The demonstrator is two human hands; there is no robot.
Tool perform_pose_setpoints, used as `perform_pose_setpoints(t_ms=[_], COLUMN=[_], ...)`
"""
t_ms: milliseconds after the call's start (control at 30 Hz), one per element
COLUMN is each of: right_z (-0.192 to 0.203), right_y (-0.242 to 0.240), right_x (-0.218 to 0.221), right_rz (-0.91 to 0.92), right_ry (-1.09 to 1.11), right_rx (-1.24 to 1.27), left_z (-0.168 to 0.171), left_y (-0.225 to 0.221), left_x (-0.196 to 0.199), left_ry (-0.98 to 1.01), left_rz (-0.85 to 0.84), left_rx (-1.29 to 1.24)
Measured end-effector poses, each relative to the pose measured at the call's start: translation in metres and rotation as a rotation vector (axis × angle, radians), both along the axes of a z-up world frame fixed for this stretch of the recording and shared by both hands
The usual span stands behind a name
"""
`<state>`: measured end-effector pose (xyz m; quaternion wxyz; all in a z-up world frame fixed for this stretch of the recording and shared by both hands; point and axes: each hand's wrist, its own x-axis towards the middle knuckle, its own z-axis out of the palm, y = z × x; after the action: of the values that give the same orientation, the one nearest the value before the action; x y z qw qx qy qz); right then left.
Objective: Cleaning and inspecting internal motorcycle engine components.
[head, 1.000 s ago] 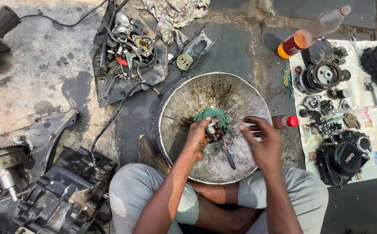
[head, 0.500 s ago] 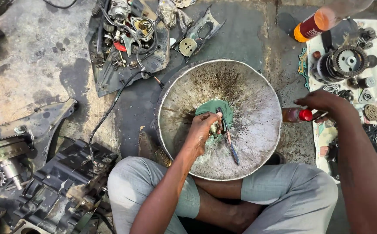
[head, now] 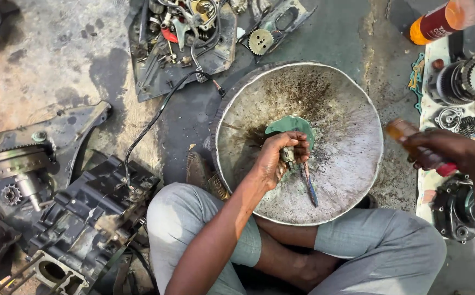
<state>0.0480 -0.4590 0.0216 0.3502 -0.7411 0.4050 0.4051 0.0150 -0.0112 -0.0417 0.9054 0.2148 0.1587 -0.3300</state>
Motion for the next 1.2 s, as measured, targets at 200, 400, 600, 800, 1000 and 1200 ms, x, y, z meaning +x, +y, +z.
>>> perform_pose_setpoints(t_ms=[200, 400, 600, 800, 1000, 1200], right_z=[0.075, 0.105, 0.109, 0.118, 0.147, 0.150], right_y=[0.077, 0.245, 0.343, 0.340, 0.343, 0.339], right_x=[-0.072, -0.084, -0.083, -0.097, -0.111, -0.124], right_rz=[-0.608, -0.771, -0.409, -0.182, -0.171, -0.176], right_ry=[-0.865, -1.362, -1.498, -1.638, -1.613, -1.637], right_rx=[0.500, 1.019, 0.716, 0.488, 0.460, 0.540], left_z=[0.035, 0.019, 0.013, 0.023, 0.029, 0.036], left_y=[0.010, -0.001, -0.010, -0.009, -0.001, 0.003], left_x=[0.003, -0.005, -0.009, -0.007, -0.008, -0.007], left_ry=[-0.055, -0.204, -0.183, -0.315, -0.349, -0.349], left_rz=[-0.019, -0.033, 0.077, 0.020, -0.048, -0.074], left_rx=[-0.006, 0.205, 0.219, 0.267, 0.222, 0.155])
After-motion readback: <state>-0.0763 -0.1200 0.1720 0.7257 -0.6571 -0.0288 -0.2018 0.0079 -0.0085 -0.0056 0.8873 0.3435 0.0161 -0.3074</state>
